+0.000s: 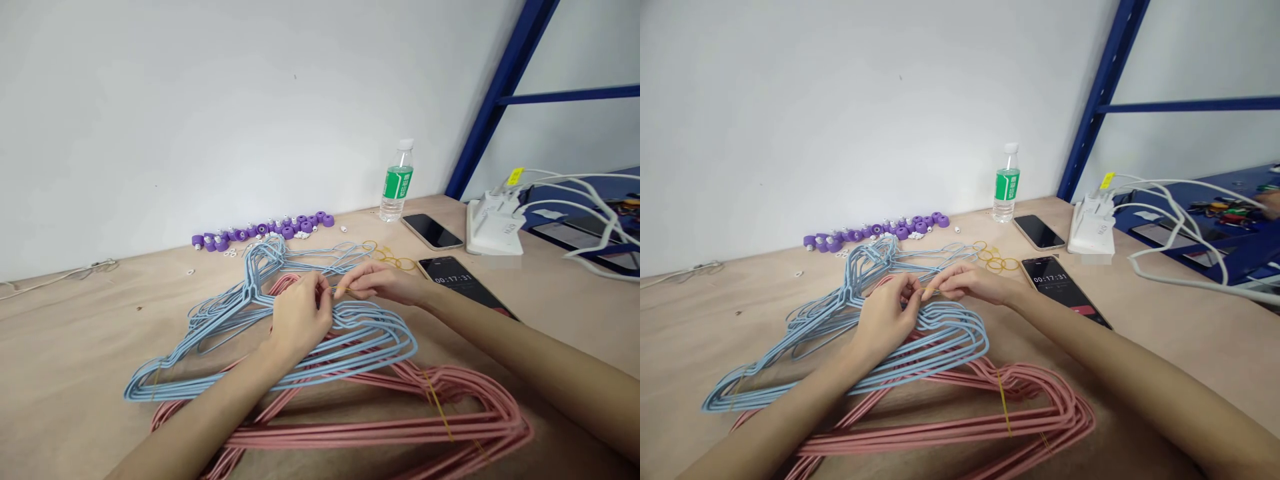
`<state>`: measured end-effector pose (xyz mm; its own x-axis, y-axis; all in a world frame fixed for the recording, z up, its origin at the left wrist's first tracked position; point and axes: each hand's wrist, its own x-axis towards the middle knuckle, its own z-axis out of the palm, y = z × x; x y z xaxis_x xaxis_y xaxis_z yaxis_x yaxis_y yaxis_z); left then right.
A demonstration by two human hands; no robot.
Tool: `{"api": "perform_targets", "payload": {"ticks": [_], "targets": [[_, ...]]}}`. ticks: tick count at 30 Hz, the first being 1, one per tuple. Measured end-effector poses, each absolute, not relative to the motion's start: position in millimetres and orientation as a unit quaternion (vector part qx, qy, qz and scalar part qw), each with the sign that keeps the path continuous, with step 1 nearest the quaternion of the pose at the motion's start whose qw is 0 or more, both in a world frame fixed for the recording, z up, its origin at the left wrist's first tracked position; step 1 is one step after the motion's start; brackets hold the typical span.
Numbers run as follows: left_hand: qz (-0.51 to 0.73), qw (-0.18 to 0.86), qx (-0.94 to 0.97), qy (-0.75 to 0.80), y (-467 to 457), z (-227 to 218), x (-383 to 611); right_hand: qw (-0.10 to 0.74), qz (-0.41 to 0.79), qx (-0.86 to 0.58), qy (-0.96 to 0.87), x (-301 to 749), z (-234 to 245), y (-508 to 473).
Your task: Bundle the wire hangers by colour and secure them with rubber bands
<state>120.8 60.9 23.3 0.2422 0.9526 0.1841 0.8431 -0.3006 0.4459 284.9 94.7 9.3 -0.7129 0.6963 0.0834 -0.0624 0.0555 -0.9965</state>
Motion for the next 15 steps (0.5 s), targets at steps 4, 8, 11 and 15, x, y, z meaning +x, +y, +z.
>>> {"api": "perform_targets", "payload": {"ticks": [4,8,11,15], "targets": [[0.185,0.128,0.783,0.580,60.4,25.0,121.7,0.267,0.515,-0.312,-0.753,283.7,7.0,99.8],[0.152,0.123,0.801,0.565,59.0,28.9,118.4,0.206,0.444,-0.352,-0.798,298.7,10.1,102.6],[0.110,0.142,0.837,0.517,57.6,32.6,113.7,0.175,0.463,-0.370,-0.786,317.1,20.0,94.9],[0.090,0.182,0.885,0.418,58.8,35.9,108.8,0.183,0.540,-0.327,-0.753,322.7,34.0,61.3]]}}
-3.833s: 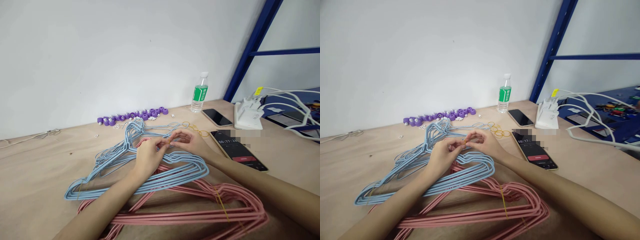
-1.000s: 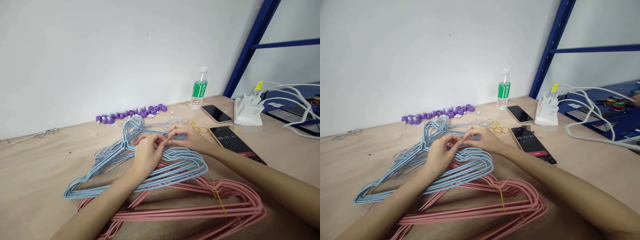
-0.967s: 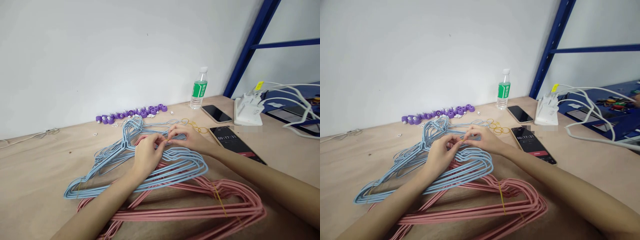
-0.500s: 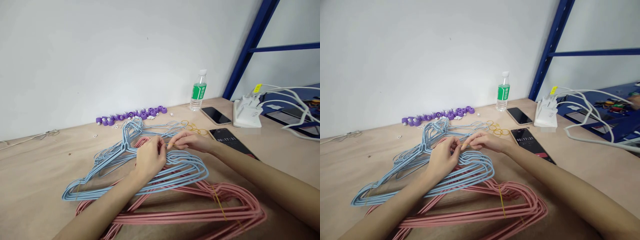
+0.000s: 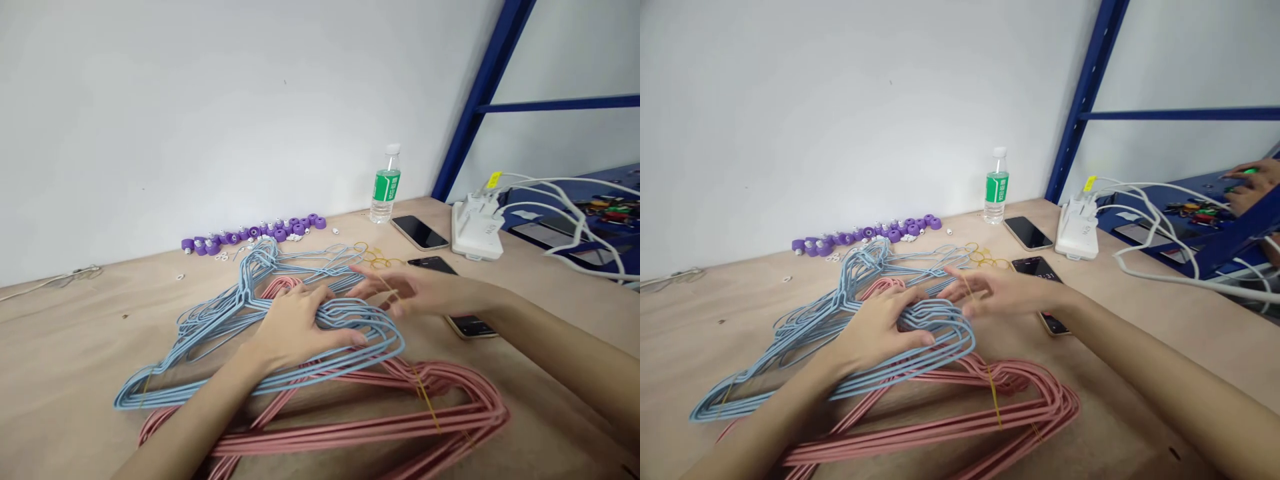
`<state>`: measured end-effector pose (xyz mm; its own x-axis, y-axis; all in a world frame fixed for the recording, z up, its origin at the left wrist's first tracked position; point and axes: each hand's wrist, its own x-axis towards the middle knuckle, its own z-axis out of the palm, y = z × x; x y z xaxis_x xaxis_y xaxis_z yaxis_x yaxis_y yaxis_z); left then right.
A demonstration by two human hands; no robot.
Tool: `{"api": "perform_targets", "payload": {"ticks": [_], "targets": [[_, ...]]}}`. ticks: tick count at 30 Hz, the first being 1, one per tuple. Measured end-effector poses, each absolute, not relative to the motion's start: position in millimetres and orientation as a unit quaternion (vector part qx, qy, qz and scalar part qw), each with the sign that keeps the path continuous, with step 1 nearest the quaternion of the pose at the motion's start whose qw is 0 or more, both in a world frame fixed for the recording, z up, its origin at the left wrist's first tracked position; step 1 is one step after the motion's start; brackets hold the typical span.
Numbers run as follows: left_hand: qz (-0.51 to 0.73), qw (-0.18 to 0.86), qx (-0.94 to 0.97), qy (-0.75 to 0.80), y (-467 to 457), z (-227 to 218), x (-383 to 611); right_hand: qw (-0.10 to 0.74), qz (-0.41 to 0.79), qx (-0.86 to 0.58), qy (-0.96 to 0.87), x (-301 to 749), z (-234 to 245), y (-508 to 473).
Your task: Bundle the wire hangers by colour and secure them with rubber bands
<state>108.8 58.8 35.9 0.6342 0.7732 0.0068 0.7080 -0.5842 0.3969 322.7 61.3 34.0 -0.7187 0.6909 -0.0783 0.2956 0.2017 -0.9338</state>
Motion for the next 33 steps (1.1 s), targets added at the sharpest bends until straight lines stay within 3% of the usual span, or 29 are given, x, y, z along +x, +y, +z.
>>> {"api": "perform_targets", "payload": {"ticks": [5,11,14,19,27,33], "targets": [[0.094,0.172,0.898,0.395,60.4,36.2,107.5,0.215,0.499,-0.428,-0.722,303.2,33.2,30.2],[0.111,0.173,0.894,0.397,58.3,36.1,107.6,0.238,0.643,-0.366,-0.629,291.5,35.5,36.6],[0.143,0.156,0.884,0.417,57.1,32.5,109.5,0.235,0.659,-0.343,-0.627,289.3,37.2,37.8],[0.137,0.172,0.886,0.408,62.7,26.0,109.1,0.223,0.610,-0.358,-0.671,285.5,22.5,44.6],[0.051,0.168,0.925,0.337,60.8,46.1,95.9,0.299,0.515,-0.402,-0.696,277.9,14.2,46.9],[-0.043,0.035,0.915,0.399,46.9,48.8,97.3,0.327,0.462,-0.454,-0.688,276.7,13.8,50.0]]}}
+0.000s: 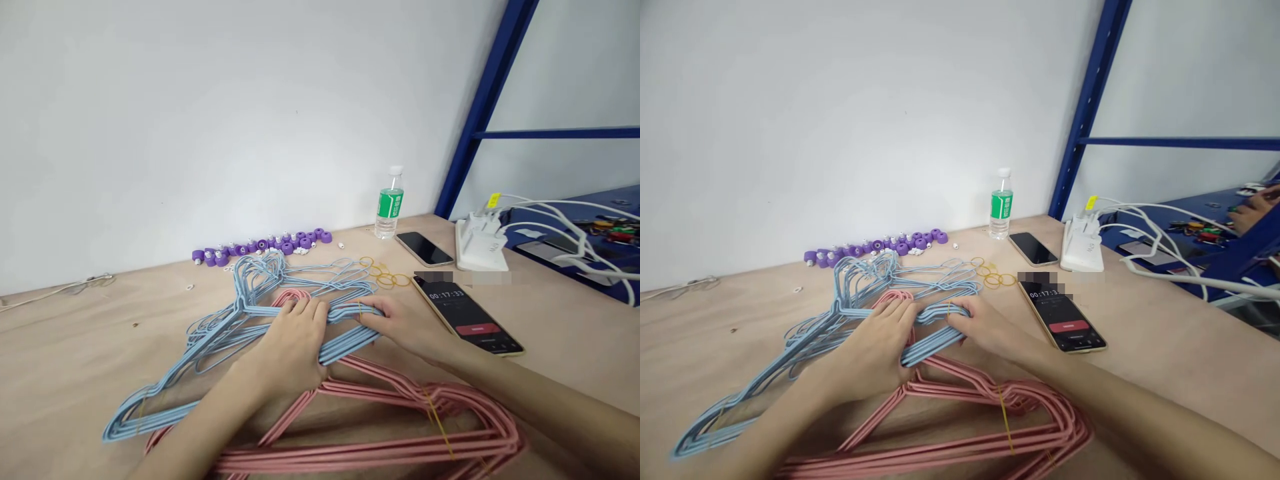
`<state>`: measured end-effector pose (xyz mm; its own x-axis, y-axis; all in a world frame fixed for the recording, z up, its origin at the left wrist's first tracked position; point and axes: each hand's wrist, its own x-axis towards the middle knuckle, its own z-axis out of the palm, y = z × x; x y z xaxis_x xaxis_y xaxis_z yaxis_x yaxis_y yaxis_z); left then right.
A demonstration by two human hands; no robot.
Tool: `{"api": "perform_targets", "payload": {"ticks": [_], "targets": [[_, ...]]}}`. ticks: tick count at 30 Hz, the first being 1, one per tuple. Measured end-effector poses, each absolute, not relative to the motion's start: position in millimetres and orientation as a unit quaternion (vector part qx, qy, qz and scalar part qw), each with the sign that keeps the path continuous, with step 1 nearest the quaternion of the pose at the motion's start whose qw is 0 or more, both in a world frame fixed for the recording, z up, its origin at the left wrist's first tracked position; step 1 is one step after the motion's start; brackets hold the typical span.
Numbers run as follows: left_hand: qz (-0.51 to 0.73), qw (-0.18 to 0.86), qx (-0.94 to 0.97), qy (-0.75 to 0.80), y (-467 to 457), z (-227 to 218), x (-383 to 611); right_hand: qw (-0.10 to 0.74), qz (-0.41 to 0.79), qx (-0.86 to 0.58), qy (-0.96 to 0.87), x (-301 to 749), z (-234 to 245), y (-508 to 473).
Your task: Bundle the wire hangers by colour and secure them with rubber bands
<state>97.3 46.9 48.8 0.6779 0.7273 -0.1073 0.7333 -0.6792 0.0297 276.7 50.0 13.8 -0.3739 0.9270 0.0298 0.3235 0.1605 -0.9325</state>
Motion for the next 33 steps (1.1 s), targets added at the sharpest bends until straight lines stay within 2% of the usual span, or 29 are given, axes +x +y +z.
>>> {"api": "perform_targets", "payload": {"ticks": [6,11,18,23,29,33], "targets": [[-0.075,-0.007,0.909,0.409,46.8,43.5,98.9,0.321,0.478,-0.474,-0.666,282.4,7.7,54.6],[-0.042,0.009,0.913,0.406,49.5,39.3,97.8,0.334,0.536,-0.446,-0.634,289.2,2.3,57.2],[-0.016,0.043,0.906,0.420,52.0,35.8,98.1,0.294,0.654,-0.308,-0.625,310.9,2.2,67.4],[0.008,0.071,0.908,0.413,52.9,33.9,96.2,0.283,0.661,-0.252,-0.648,305.8,-6.2,64.4],[0.013,0.083,0.909,0.409,53.8,32.7,96.0,0.357,0.564,-0.229,-0.708,289.4,-12.5,63.3],[0.039,0.101,0.913,0.393,54.8,33.2,95.1,0.421,0.578,-0.217,-0.665,284.2,-18.7,62.2]]}}
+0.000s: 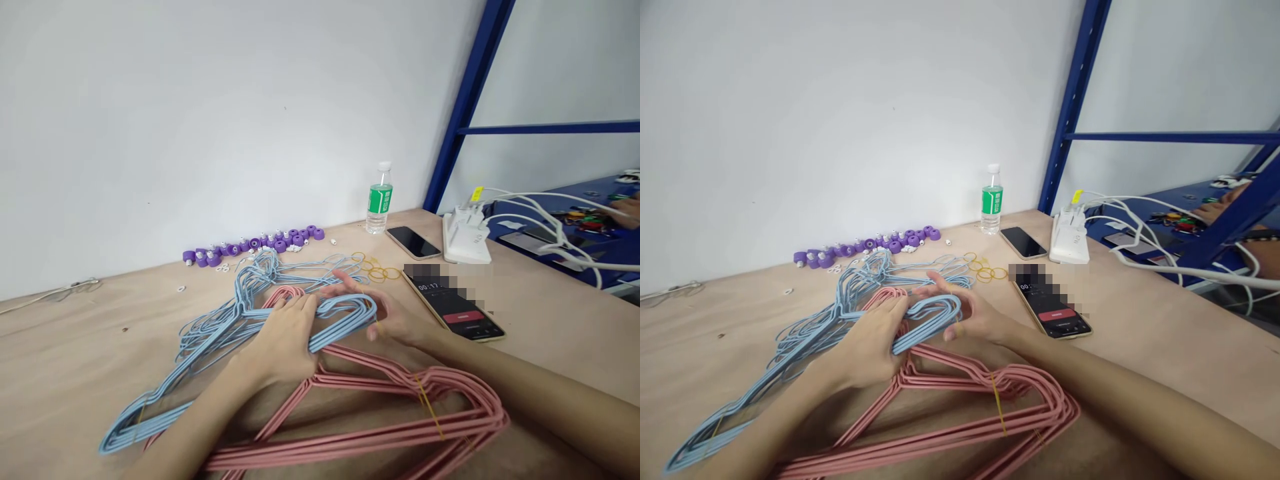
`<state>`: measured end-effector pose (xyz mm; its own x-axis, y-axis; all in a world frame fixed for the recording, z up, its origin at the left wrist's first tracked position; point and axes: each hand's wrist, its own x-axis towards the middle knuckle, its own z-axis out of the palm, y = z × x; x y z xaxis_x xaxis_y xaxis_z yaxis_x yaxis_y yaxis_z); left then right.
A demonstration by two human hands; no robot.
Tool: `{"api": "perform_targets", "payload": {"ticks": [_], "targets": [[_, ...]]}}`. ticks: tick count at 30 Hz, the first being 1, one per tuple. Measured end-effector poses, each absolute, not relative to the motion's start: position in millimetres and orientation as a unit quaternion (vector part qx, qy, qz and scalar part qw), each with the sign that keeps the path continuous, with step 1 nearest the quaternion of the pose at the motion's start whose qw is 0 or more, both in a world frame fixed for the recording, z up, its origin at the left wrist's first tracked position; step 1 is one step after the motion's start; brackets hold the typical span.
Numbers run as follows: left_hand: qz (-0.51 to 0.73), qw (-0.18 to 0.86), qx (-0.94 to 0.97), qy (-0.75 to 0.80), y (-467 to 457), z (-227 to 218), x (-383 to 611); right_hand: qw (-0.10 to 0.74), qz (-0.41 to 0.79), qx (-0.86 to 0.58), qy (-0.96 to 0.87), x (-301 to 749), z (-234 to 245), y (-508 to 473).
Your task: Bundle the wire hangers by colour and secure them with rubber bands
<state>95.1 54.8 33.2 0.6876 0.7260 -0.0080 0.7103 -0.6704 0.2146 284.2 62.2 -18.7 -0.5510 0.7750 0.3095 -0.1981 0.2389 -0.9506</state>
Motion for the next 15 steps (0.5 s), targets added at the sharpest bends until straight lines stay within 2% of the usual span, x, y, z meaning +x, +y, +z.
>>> {"api": "perform_targets", "payload": {"ticks": [5,15], "targets": [[0.027,0.095,0.902,0.419,54.6,33.0,96.3,0.488,0.580,-0.232,-0.609,282.9,-27.1,55.7],[0.023,0.076,0.910,0.407,51.9,30.3,98.2,0.457,0.562,-0.210,-0.657,280.2,-26.3,60.1]]}}
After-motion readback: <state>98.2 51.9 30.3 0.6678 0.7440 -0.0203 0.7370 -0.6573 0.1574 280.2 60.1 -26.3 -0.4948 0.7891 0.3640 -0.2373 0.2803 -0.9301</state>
